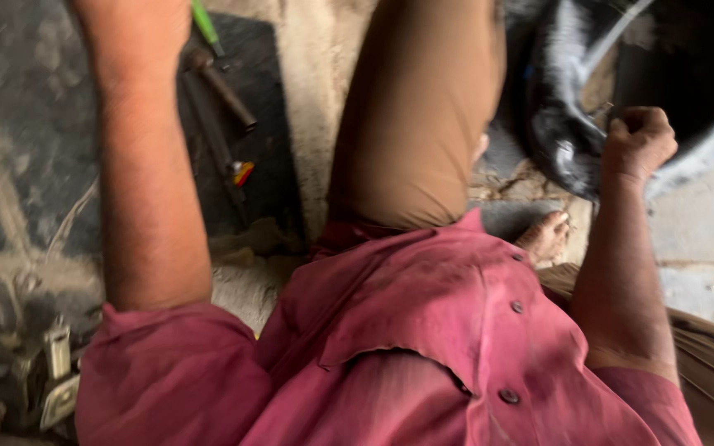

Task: The person sits on the floor and repairs a punctured tire. They use a metal file to roughen the area around the puncture, apply glue from a small packet, and then place a blue patch over the hole. Finally, they use a hammer to secure the patch.

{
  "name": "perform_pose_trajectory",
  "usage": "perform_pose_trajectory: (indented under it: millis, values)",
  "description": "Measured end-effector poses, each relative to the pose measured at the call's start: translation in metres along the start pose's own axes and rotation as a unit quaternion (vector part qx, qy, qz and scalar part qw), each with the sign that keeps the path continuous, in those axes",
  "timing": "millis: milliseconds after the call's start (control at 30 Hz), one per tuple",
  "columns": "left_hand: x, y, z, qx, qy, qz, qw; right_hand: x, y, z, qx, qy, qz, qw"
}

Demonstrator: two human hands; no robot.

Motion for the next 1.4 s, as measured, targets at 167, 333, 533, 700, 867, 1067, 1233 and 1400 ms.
perform_pose_trajectory:
  millis: [167,333,533,700,867,1067,1233,1400]
  values:
    - [0.035,0.05,0.019,-0.067,0.065,-0.028,0.995,0.009,-0.012,0.027,-0.034,0.014,0.078,0.996]
    - [0.055,0.034,0.054,-0.147,0.125,0.047,0.98,0.009,-0.023,0.039,0.003,-0.006,0.149,0.989]
    - [0.05,-0.023,0.148,-0.242,0.134,0.068,0.959,0.019,-0.01,0.056,-0.058,-0.057,0.203,0.976]
    - [0.046,-0.058,0.17,-0.322,0.215,0.131,0.913,0.023,0.006,0.069,-0.07,-0.043,0.191,0.978]
    - [0.048,-0.071,0.178,-0.37,0.239,0.138,0.887,0.021,-0.004,0.066,-0.039,-0.073,0.203,0.976]
    - [0.05,-0.073,0.195,-0.382,0.177,0.153,0.894,0.022,-0.024,0.059,-0.048,-0.071,0.228,0.97]
    - [0.033,-0.072,0.236,-0.414,-0.097,0.023,0.905,0.021,-0.016,0.085,-0.021,-0.053,0.222,0.973]
    - [0.001,-0.092,0.294,-0.565,0.058,0.218,0.794,0.029,-0.012,0.1,-0.049,-0.089,0.215,0.971]
Point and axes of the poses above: each hand's wrist, its own x-axis away from the middle knuckle, its own y-axis out of the back of the hand, z = x × y, the point moved 3 cm from there along -x, towards the middle knuckle, and after that the axes turned 7 degrees about x, right-handed, at the moved point
